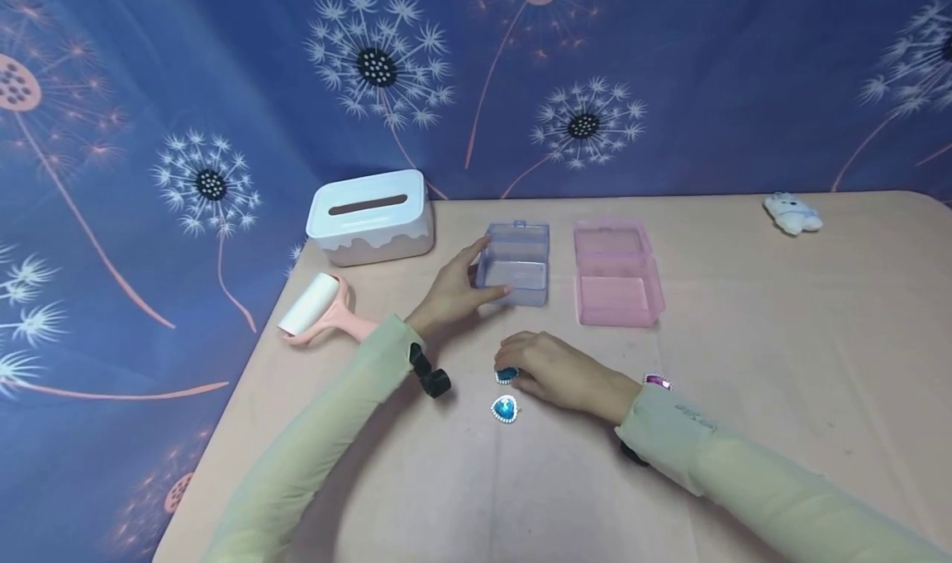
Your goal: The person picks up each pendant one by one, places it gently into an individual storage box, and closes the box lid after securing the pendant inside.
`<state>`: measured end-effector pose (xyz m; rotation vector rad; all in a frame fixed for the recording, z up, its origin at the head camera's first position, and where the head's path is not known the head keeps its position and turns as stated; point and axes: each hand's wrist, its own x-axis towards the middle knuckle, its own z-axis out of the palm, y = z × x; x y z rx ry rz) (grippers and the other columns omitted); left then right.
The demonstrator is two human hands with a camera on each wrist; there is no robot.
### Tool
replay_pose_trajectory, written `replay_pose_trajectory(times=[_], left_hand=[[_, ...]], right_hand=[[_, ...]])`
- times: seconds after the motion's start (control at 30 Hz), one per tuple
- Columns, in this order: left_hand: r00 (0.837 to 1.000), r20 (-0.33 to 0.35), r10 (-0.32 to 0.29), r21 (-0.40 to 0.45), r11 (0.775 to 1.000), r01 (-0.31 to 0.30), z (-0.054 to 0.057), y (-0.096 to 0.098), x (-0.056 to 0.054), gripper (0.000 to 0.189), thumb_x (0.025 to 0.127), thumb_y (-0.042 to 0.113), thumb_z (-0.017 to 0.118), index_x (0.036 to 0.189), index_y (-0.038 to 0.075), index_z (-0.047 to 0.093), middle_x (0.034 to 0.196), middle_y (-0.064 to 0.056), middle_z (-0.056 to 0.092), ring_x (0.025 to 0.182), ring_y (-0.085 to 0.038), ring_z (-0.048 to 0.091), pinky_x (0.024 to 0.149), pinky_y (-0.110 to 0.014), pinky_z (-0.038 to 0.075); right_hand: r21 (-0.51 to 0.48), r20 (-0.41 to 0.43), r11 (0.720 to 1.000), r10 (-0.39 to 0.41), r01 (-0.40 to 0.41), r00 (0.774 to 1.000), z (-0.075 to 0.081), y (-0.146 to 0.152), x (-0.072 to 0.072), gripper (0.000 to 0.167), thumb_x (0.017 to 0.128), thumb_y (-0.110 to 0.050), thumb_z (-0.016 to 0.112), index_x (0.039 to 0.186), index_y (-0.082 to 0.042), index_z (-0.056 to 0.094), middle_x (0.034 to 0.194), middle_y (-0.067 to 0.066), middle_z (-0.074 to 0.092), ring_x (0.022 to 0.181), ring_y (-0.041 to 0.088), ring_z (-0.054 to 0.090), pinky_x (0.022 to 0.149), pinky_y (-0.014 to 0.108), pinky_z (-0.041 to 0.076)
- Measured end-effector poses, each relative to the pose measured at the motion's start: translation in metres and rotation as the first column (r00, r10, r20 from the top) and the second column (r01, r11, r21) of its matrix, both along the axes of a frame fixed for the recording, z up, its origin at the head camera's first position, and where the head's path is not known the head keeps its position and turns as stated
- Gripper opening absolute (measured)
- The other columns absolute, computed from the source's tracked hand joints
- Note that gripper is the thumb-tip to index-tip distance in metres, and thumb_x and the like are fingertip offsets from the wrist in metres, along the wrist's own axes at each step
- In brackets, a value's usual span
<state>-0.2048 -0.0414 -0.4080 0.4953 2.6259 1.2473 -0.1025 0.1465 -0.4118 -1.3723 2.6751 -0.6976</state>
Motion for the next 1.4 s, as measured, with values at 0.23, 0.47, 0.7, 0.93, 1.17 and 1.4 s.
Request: replay_pose_trajectory(times=[0.23, 0.47, 0.7, 0.93, 1.17, 1.4], left_hand=[[1.0, -0.018, 0.016, -0.002, 1.0, -0.016, 0.001, -0.001, -0.006, 0.096, 0.076, 0.033, 0.083, 0.151, 0.008, 0.029, 0.149, -0.013, 0.044, 0.136, -0.027, 0.046, 0.109, -0.036, 0.042], [1.0, -0.003, 0.013, 0.019, 1.0, -0.013, 0.003, -0.004, -0.011, 0.096, 0.072, 0.032, 0.086, 0.149, 0.009, 0.033, 0.142, -0.013, 0.052, 0.13, -0.029, 0.052, 0.102, -0.037, 0.049], [1.0, -0.01, 0.0, 0.002, 1.0, 0.0, 0.005, -0.004, -0.014, 0.097, 0.072, 0.033, 0.086, 0.149, 0.009, 0.033, 0.14, -0.011, 0.054, 0.13, -0.029, 0.052, 0.101, -0.036, 0.049], [1.0, 0.019, -0.001, 0.017, 1.0, 0.001, 0.004, -0.004, -0.014, 0.093, 0.072, 0.029, 0.086, 0.148, 0.012, 0.035, 0.149, -0.006, 0.044, 0.129, -0.028, 0.054, 0.096, -0.032, 0.053], [1.0, 0.011, -0.007, 0.015, 1.0, 0.006, 0.003, -0.003, -0.012, 0.096, 0.071, 0.032, 0.087, 0.148, 0.011, 0.034, 0.148, -0.008, 0.046, 0.13, -0.028, 0.052, 0.099, -0.034, 0.051], [1.0, -0.004, -0.007, -0.011, 1.0, 0.007, 0.005, -0.006, -0.013, 0.097, 0.071, 0.035, 0.087, 0.149, 0.011, 0.034, 0.149, -0.005, 0.045, 0.132, -0.026, 0.05, 0.102, -0.036, 0.049]], right_hand=[[-0.026, -0.007, 1.0, -0.005, 0.005, 1.0, -0.001, -0.002, 0.0, 0.021, 0.084, -0.01, 0.073, 0.105, -0.009, 0.07, 0.105, -0.002, 0.069, 0.108, 0.017, 0.062, 0.096, 0.037, 0.051], [-0.105, -0.065, 0.994, -0.038, 0.031, 0.997, 0.007, 0.001, 0.003, 0.024, 0.085, -0.012, 0.073, 0.108, -0.01, 0.069, 0.11, -0.001, 0.068, 0.105, 0.015, 0.064, 0.09, 0.034, 0.054], [-0.263, -0.181, 0.965, -0.037, -0.012, 0.983, 0.03, 0.011, -0.009, 0.031, 0.076, -0.002, 0.078, 0.106, -0.005, 0.07, 0.109, 0.009, 0.07, 0.101, 0.022, 0.068, 0.083, 0.035, 0.057], [-0.323, -0.244, 0.946, -0.105, 0.021, 0.964, 0.06, 0.015, -0.028, 0.035, 0.073, 0.003, 0.078, 0.106, -0.005, 0.071, 0.108, 0.007, 0.071, 0.09, 0.017, 0.068, 0.08, 0.017, 0.052], [-0.39, -0.274, 0.914, -0.234, 0.115, 0.933, 0.077, 0.015, -0.048, 0.033, 0.073, 0.005, 0.079, 0.105, -0.002, 0.07, 0.103, 0.01, 0.073, 0.078, 0.018, 0.069, 0.068, 0.011, 0.047], [-0.385, -0.168, 0.888, -0.337, 0.253, 0.926, 0.074, 0.007, -0.066, 0.029, 0.081, 0.001, 0.074, 0.11, -0.003, 0.068, 0.113, 0.015, 0.07, 0.082, 0.026, 0.072, 0.071, 0.034, 0.057]])
